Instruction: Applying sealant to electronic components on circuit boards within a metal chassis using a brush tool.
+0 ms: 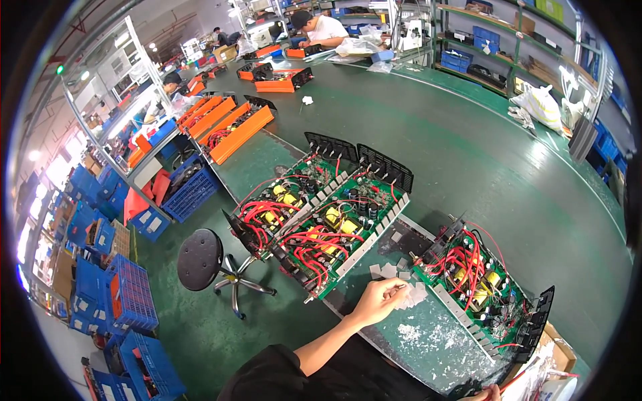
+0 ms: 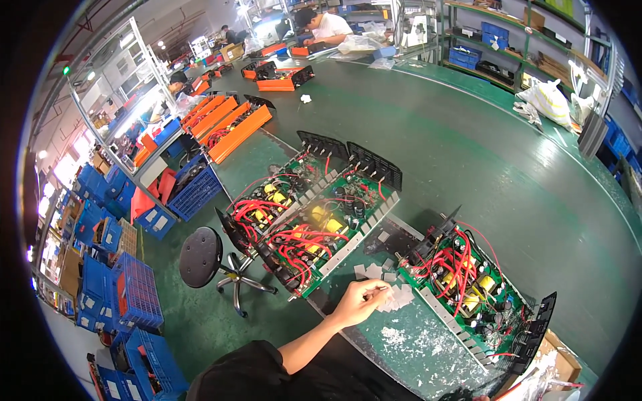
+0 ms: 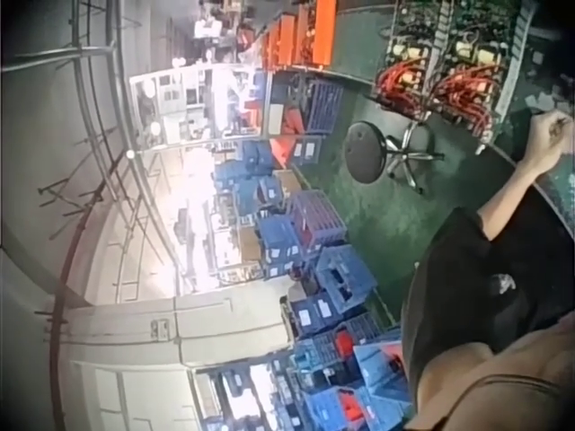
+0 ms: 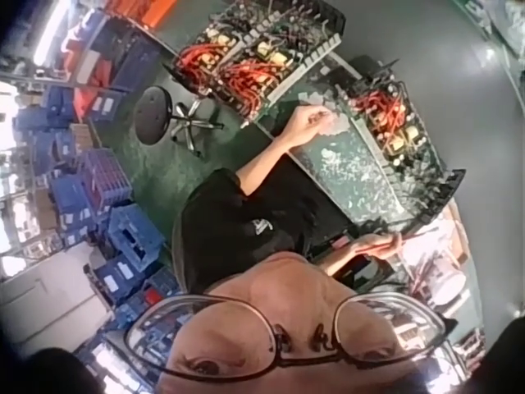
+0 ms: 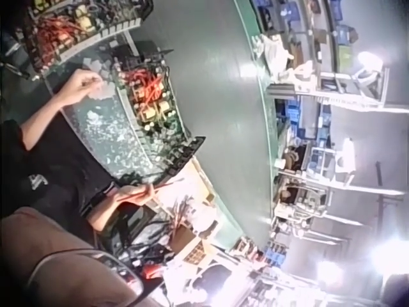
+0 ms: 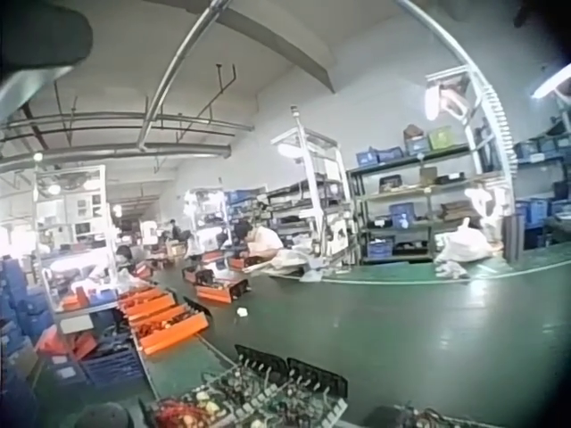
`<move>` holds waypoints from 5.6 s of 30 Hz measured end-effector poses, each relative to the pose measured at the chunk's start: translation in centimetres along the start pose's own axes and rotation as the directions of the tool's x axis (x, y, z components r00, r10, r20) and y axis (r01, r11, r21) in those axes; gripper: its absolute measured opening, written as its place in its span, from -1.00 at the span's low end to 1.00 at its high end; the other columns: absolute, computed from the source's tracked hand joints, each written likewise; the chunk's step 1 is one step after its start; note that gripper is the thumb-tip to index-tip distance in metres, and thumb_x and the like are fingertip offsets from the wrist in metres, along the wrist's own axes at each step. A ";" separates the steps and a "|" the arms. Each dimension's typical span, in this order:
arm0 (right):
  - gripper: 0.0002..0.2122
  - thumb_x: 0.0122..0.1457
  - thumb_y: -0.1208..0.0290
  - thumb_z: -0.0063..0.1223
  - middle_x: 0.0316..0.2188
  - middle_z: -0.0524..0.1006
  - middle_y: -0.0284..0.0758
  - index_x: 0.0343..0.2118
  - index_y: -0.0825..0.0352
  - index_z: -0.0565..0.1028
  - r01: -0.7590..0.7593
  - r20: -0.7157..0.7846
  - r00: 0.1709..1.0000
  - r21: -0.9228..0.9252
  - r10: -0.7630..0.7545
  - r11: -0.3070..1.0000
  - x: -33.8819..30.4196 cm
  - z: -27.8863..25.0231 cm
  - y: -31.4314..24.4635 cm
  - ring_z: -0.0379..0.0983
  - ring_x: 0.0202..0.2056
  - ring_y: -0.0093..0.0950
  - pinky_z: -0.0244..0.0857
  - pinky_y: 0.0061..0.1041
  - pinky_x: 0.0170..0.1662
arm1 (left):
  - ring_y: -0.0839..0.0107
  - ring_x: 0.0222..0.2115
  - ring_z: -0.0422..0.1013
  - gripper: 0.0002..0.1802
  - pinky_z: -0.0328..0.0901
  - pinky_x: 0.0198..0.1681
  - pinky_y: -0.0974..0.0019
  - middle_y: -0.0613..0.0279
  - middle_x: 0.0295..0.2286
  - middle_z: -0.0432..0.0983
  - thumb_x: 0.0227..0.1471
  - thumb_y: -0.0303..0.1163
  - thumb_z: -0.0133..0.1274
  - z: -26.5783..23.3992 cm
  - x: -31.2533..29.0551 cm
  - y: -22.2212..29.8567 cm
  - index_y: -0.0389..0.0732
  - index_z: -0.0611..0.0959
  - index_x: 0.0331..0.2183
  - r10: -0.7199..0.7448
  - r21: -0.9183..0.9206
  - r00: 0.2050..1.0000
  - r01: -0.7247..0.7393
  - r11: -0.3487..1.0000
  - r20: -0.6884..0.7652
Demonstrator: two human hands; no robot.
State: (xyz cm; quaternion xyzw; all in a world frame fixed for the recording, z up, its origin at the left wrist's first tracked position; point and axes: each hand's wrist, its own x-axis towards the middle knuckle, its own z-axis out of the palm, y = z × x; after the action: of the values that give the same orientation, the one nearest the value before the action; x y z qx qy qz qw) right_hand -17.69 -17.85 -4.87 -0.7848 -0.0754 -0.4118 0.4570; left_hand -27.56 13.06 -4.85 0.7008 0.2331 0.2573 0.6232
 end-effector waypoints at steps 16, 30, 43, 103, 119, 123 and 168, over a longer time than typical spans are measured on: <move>-0.80 0.19 0.42 -0.11 -0.45 0.47 -0.21 -0.36 0.48 0.48 0.003 -0.004 1.000 -0.011 -0.003 1.000 0.2 0.2 -0.7 0.36 -0.39 -0.37 0.27 -0.42 -0.24 | 0.78 -0.57 0.29 -0.79 0.17 -0.56 0.59 0.36 -0.55 0.52 0.13 -0.41 0.00 0.2 -0.1 -0.7 -0.32 0.58 -0.22 0.042 -0.033 0.998 -0.043 0.999 -0.036; -0.81 0.18 0.44 -0.11 -0.44 0.46 -0.22 -0.35 0.48 0.48 0.000 -0.002 1.000 -0.017 0.000 1.000 0.3 0.2 -0.9 0.36 -0.38 -0.38 0.26 -0.43 -0.24 | 0.80 -0.64 0.19 -0.82 0.09 -0.63 0.60 0.37 -0.51 0.56 0.11 -0.41 0.03 0.2 0.0 -0.4 -0.28 0.59 -0.25 0.063 -0.009 0.997 -0.064 0.998 -0.049; -0.82 0.17 0.46 -0.12 -0.43 0.46 -0.22 -0.34 0.47 0.47 0.003 0.013 1.000 -0.010 -0.003 1.000 0.2 0.1 0.5 0.35 -0.38 -0.39 0.26 -0.44 -0.24 | 0.69 -0.55 0.31 -0.81 0.27 -0.49 0.56 0.16 -0.33 0.57 0.17 -0.49 -0.09 -0.1 0.0 -0.2 -0.33 0.46 -0.16 0.040 -0.160 0.999 -0.043 0.986 -0.026; -0.84 0.13 0.54 -0.15 -0.39 0.45 -0.26 -0.30 0.46 0.46 0.005 0.159 0.987 0.168 -0.032 0.986 0.5 -0.1 -2.3 0.34 -0.34 -0.44 0.24 -0.51 -0.23 | 0.70 -0.55 0.36 -0.82 0.30 -0.48 0.53 0.30 -0.49 0.54 0.14 -0.42 0.01 -0.1 -0.3 0.3 -0.35 0.55 -0.28 0.014 -0.090 0.999 -0.011 0.996 0.035; -0.96 0.03 0.63 -0.11 -0.55 0.36 -0.30 -0.47 0.42 0.41 -0.157 0.045 0.986 -0.032 0.158 0.987 0.1 0.5 0.3 0.31 -0.49 -0.46 0.21 -0.53 -0.39 | 0.67 -0.62 0.33 -0.88 0.20 -0.57 0.57 0.31 -0.56 0.52 0.08 -0.42 0.05 0.8 0.7 0.6 -0.28 0.59 -0.38 -0.047 0.003 0.987 0.048 0.999 -0.155; -0.91 0.08 0.69 -0.17 -0.52 0.36 -0.34 -0.42 0.40 0.40 -0.182 0.075 0.982 0.091 0.176 0.979 -0.2 0.8 0.9 0.24 -0.54 -0.62 0.10 -0.69 -0.49 | 0.68 -0.66 0.27 -0.87 0.09 -0.62 0.61 0.23 -0.54 0.52 0.11 -0.44 -0.01 0.0 0.5 -0.4 -0.33 0.52 -0.33 0.053 -0.004 0.994 -0.053 0.999 -0.094; -0.84 -0.01 0.75 -0.11 -0.50 0.43 -0.25 -0.36 0.43 0.45 -0.186 0.109 0.979 0.101 0.175 0.977 0.4 -0.7 1.0 0.33 -0.55 -0.51 0.21 -0.61 -0.47 | 0.52 -0.64 0.32 -0.87 0.17 -0.60 0.51 0.11 -0.56 0.53 0.04 -0.51 0.10 0.7 0.6 -0.3 -0.40 0.57 -0.36 0.139 0.094 0.989 -0.134 0.987 -0.053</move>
State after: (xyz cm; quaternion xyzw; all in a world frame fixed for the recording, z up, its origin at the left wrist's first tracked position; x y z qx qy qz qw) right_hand -17.29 -19.07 -5.08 -0.7816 -0.0493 -0.3240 0.5307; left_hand -26.66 12.98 -5.19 0.7345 0.2141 0.3094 0.5648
